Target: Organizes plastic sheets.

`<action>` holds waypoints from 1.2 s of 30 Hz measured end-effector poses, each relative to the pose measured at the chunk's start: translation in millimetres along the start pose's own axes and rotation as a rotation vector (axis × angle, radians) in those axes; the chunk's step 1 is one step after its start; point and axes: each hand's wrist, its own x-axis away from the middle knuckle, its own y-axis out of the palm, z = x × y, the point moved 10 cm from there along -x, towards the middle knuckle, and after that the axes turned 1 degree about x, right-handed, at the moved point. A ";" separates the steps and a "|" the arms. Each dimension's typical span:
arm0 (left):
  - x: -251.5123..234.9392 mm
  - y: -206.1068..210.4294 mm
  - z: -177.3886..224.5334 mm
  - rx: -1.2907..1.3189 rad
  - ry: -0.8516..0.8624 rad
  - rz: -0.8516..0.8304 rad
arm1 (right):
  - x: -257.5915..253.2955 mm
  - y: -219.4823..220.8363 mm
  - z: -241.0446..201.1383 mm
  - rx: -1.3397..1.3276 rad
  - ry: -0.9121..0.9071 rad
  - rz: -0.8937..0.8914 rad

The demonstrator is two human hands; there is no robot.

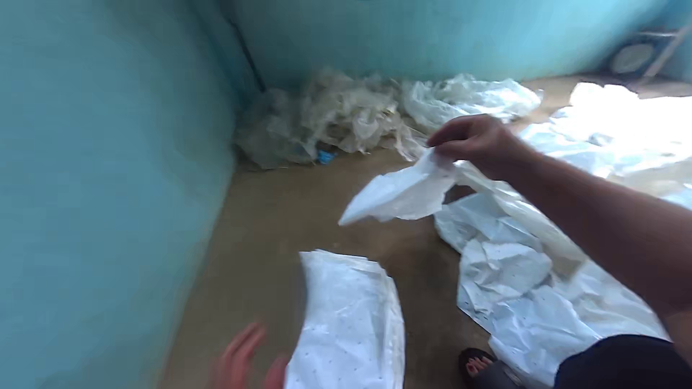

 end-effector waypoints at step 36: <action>0.7 -17.4 139.0 -0.478 0.137 0.843 | 0.7 113.4 -68.1 -0.765 -0.427 -0.097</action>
